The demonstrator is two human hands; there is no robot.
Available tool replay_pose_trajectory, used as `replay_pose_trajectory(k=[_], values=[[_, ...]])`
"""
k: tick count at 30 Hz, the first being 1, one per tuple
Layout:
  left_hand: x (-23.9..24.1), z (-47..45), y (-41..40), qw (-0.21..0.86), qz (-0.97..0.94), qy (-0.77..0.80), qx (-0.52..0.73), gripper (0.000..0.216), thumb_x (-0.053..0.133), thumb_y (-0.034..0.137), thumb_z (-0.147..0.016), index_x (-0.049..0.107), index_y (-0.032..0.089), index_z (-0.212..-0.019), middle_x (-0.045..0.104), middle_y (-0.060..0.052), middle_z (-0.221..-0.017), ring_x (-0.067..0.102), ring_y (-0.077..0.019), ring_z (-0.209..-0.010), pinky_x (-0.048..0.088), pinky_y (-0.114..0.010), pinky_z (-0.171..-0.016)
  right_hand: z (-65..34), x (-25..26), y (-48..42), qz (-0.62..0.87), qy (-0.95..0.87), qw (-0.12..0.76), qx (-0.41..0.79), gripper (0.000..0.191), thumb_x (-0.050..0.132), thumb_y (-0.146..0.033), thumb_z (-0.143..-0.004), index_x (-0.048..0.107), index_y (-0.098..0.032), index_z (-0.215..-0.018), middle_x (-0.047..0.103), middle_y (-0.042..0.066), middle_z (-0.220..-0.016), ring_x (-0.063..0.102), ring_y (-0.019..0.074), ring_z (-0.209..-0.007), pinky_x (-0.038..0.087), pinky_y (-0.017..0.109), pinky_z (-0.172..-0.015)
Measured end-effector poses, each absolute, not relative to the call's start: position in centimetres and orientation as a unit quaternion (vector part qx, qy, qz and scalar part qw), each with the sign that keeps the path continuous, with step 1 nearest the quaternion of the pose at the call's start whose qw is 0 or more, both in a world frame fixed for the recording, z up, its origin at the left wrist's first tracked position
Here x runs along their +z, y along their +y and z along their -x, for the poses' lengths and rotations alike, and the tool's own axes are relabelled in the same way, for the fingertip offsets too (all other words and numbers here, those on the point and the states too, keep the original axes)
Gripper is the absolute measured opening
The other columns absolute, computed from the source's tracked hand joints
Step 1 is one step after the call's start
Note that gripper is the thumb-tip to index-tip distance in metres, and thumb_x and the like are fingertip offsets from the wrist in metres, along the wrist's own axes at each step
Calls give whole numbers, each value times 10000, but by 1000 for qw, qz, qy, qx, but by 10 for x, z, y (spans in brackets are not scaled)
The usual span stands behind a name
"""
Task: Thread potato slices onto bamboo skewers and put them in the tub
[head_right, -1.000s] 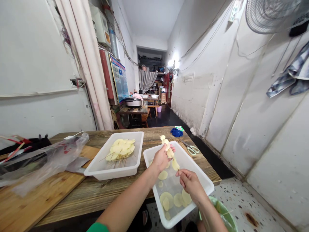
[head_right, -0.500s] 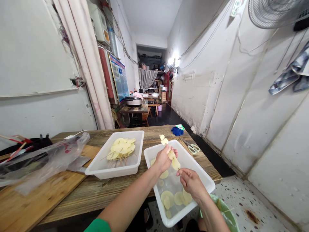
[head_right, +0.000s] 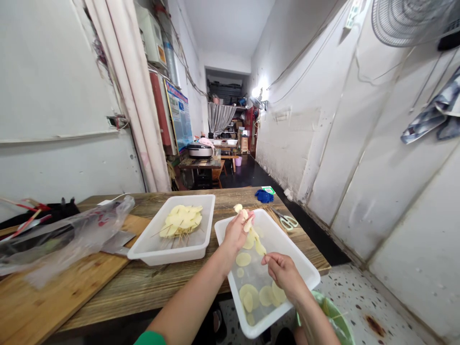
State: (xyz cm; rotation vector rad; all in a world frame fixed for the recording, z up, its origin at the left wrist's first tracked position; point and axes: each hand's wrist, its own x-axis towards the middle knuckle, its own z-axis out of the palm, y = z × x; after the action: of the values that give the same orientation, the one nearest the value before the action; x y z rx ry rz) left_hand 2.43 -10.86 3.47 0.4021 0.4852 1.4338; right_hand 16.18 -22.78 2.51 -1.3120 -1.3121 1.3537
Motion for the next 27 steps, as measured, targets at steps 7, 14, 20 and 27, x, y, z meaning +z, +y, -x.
replay_pose_trajectory(k=[7, 14, 20, 27], values=[[42, -15, -108, 789, -136, 172, 573, 128, 520, 257, -863, 571, 141, -848, 563, -21, -712, 546, -95, -599, 453, -216, -585, -165, 21, -228, 506, -534, 385, 558, 408, 571, -557, -730, 571, -150, -769, 250, -127, -395, 111, 27, -363, 56, 208, -372], [46, -11, -112, 805, -151, 132, 558, 164, 463, 285, -889, 573, 165, -874, 511, -7, -688, 533, -104, -624, 449, -235, -613, -165, 23, -229, 490, -523, 395, 575, 431, 590, -579, -710, 571, -152, -771, 247, -129, -394, 107, 25, -358, 57, 207, -369], [43, -16, -113, 793, -193, 156, 556, 184, 515, 329, -868, 537, 164, -788, 529, -16, -707, 557, -133, -691, 436, -243, -627, -164, 24, -231, 497, -518, 405, 567, 445, 611, -591, -692, 570, -152, -750, 263, -123, -390, 123, 21, -354, 59, 202, -367], [44, -25, -118, 791, -218, 150, 552, 148, 539, 287, -859, 569, 154, -800, 605, -49, -803, 608, -158, -806, 470, -276, -760, -166, 28, -233, 461, -450, 422, 638, 456, 680, -581, -655, 541, -157, -751, 315, -119, -418, 150, 7, -321, 65, 203, -351]])
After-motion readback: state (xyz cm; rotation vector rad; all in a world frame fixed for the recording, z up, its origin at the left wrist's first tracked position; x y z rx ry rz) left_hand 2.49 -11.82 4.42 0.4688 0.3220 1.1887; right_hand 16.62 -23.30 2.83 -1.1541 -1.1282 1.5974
